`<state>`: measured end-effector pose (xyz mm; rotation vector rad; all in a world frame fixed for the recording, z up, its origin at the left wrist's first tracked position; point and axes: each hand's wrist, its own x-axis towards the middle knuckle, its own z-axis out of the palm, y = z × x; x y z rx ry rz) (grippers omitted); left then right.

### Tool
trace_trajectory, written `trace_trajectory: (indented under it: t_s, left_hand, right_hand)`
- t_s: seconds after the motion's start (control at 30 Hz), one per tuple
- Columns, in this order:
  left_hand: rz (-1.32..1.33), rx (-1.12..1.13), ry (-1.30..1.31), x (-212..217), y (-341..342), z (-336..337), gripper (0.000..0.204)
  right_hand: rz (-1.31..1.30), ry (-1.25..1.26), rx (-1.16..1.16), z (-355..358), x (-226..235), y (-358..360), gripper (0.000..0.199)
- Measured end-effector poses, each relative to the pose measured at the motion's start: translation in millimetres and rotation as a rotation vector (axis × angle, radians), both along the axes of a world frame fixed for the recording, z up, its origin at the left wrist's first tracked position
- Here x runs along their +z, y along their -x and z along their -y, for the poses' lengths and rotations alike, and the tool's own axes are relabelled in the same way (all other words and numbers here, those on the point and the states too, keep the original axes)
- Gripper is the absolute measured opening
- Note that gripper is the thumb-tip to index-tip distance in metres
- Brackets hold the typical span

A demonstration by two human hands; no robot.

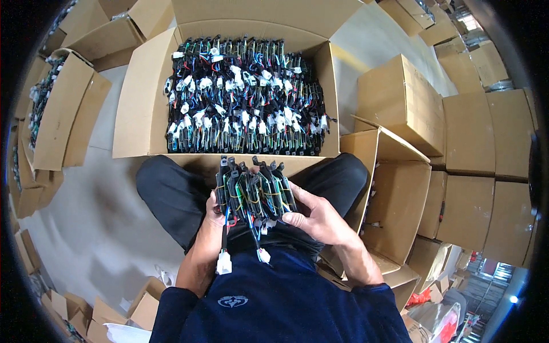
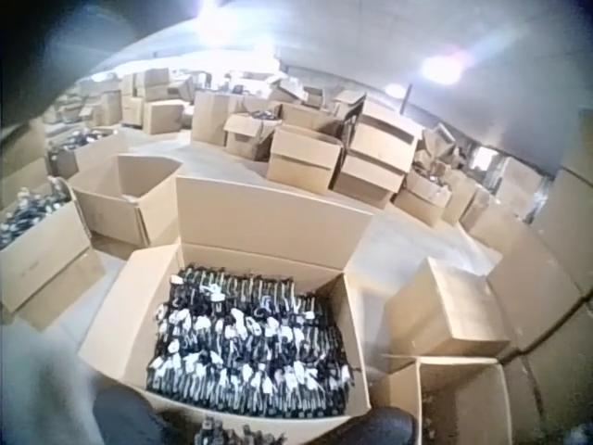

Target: The person takes circuit board assemblies with wire harnesses from cardboard boxes, bundles them together by hand, and arranges them in rows inside a large cardboard box.

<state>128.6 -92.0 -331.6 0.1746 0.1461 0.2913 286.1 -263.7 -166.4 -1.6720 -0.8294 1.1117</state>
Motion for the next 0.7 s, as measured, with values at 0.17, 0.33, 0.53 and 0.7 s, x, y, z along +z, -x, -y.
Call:
trace_trajectory:
  t_s: [0.17, 0.33, 0.53, 0.7]
  left_hand:
    - [-0.07, 0.04, 0.131, -20.5, 7.5, 8.0, 0.094]
    - [-0.049, -0.021, 0.058, -22.1, 10.3, 7.9, 0.095]
    - [-0.028, -0.085, -0.036, -7.2, 2.1, 4.7, 0.1]
    - [-0.07, -0.039, 0.021, -15.2, 9.4, 14.1, 0.097]
  right_hand:
    - [0.498, 0.032, -0.192, -0.9, -4.6, 29.2, 0.071]
    - [-0.626, -0.053, -0.464, 1.4, -5.6, 18.3, 0.061]
    - [-0.276, -0.105, -0.397, -1.6, -17.6, 29.0, 0.061]
    - [0.001, -0.117, -0.306, -2.8, -26.9, 35.5, 0.071]
